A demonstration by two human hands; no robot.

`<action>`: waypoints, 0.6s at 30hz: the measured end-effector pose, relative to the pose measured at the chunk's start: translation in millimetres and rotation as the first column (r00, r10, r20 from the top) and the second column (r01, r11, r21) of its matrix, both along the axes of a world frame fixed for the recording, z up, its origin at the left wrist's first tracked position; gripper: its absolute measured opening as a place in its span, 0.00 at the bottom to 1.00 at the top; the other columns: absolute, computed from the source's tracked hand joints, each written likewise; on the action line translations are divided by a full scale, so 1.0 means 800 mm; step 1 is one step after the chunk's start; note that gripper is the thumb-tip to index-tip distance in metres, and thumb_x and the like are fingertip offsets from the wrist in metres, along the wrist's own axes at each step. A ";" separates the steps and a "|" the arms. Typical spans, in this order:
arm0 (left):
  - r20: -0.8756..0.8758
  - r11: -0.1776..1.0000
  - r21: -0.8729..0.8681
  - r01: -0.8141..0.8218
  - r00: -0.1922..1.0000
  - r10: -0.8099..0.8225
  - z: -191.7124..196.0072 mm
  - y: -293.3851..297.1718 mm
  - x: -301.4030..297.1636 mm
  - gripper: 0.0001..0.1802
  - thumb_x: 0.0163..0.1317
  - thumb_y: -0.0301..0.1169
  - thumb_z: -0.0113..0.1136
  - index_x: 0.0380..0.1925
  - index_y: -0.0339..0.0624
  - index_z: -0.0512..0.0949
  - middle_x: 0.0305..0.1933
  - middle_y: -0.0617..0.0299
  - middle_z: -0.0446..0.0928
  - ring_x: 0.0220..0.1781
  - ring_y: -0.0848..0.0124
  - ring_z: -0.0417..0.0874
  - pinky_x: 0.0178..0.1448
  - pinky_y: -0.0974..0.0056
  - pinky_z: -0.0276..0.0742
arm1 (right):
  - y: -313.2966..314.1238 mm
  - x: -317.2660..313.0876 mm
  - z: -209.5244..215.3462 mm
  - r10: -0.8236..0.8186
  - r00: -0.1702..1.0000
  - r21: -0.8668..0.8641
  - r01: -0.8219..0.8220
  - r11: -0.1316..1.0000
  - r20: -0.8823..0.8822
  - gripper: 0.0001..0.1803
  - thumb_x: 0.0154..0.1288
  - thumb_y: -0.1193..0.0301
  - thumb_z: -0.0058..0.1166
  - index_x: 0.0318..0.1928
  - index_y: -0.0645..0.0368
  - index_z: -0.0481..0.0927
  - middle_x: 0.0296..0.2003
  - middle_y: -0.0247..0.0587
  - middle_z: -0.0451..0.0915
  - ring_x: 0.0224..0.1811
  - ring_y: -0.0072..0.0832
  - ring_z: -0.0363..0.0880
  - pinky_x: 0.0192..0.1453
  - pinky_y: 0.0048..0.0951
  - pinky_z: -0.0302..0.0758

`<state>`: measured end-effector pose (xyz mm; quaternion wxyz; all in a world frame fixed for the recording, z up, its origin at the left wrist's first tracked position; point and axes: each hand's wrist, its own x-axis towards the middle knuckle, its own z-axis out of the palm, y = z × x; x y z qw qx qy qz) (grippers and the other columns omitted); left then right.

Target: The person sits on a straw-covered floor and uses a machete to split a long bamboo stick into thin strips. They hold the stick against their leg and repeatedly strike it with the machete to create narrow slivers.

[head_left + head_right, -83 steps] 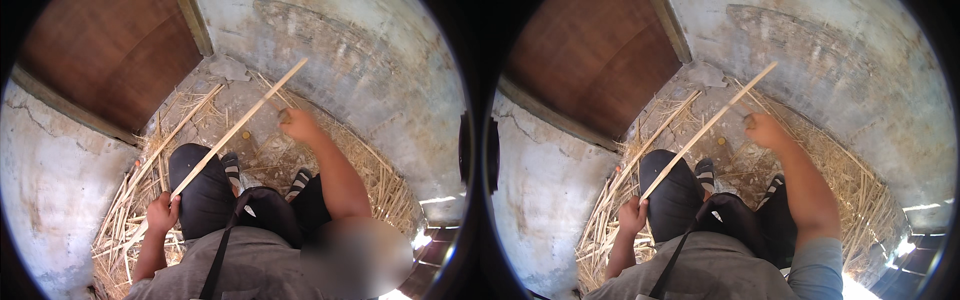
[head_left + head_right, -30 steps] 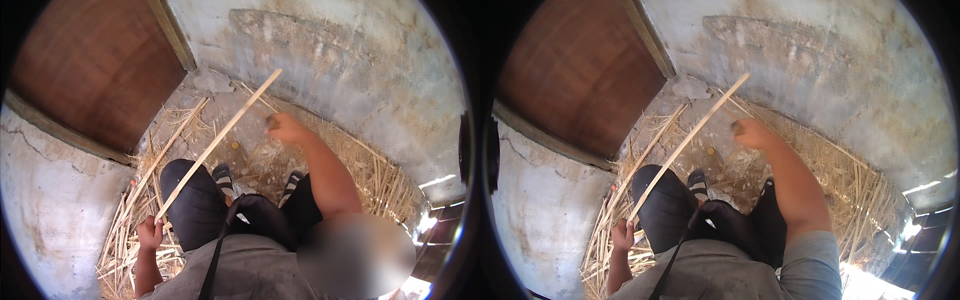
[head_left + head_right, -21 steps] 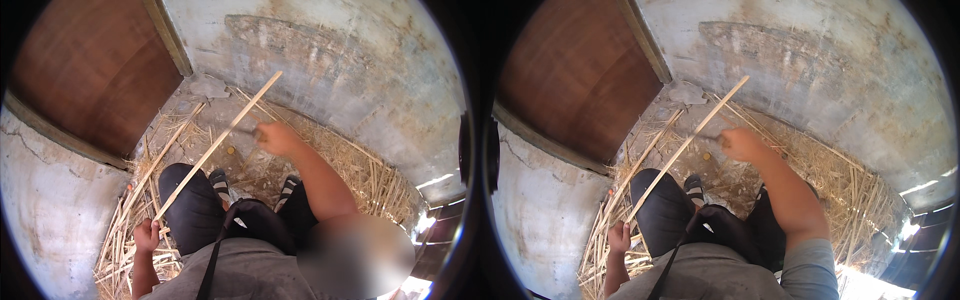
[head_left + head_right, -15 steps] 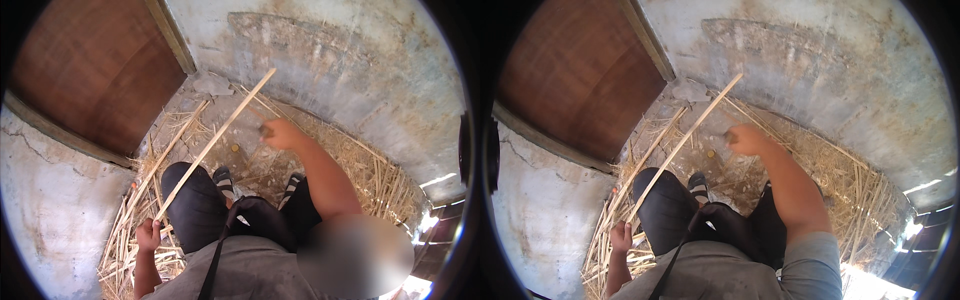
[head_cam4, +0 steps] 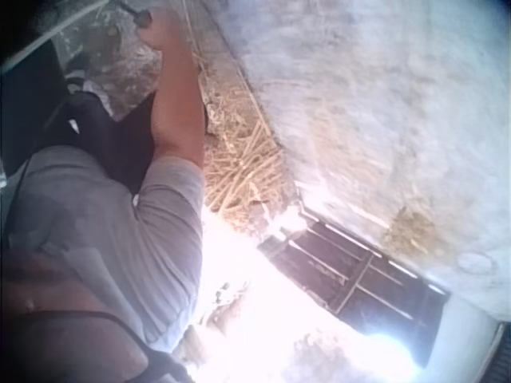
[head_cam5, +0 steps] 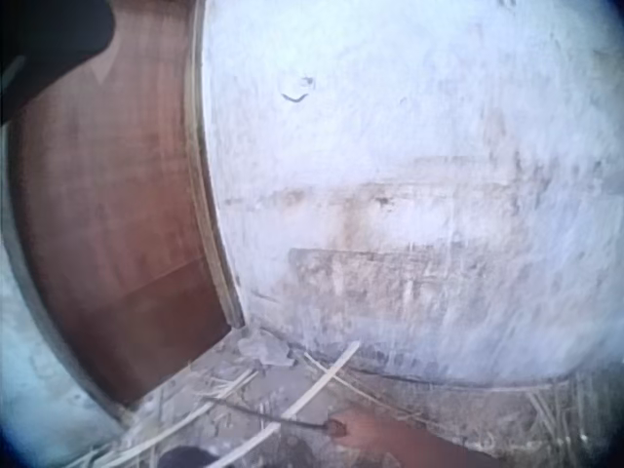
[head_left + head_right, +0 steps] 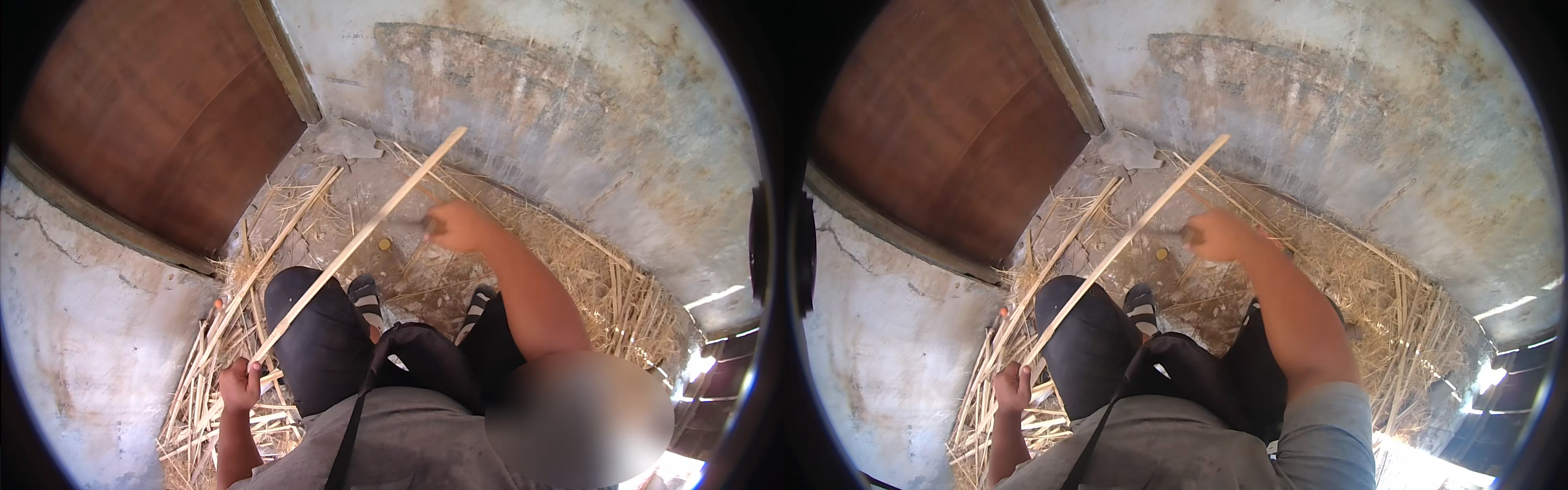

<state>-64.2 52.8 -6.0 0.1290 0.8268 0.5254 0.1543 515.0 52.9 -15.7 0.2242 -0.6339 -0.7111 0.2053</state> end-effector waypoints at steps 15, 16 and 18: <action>0.031 1.000 0.010 -0.019 0.999 0.019 -0.009 0.003 -0.019 0.22 0.68 0.41 0.62 0.21 0.38 0.71 0.16 0.46 0.71 0.18 0.45 0.74 0.24 0.51 0.67 | 0.000 0.019 0.000 -0.120 0.991 -0.084 0.114 0.990 -0.066 0.20 0.61 0.62 0.65 0.51 0.59 0.84 0.43 0.53 0.87 0.43 0.44 0.87 0.50 0.45 0.81; 0.028 0.999 0.020 -0.031 0.999 0.030 -0.013 0.004 -0.020 0.21 0.68 0.40 0.62 0.21 0.38 0.71 0.16 0.46 0.71 0.18 0.45 0.74 0.24 0.51 0.67 | 0.003 0.040 -0.011 -0.276 0.949 -0.118 0.260 0.958 -0.151 0.21 0.61 0.61 0.65 0.51 0.60 0.84 0.43 0.53 0.87 0.44 0.45 0.87 0.50 0.45 0.81; 0.005 0.998 0.055 -0.031 1.000 0.030 -0.003 0.004 -0.016 0.21 0.67 0.40 0.62 0.21 0.39 0.71 0.15 0.46 0.70 0.18 0.44 0.74 0.23 0.50 0.65 | 0.002 0.063 -0.012 -0.565 0.769 -0.230 0.517 0.825 -0.298 0.23 0.62 0.59 0.65 0.52 0.60 0.84 0.44 0.55 0.86 0.45 0.46 0.86 0.52 0.47 0.80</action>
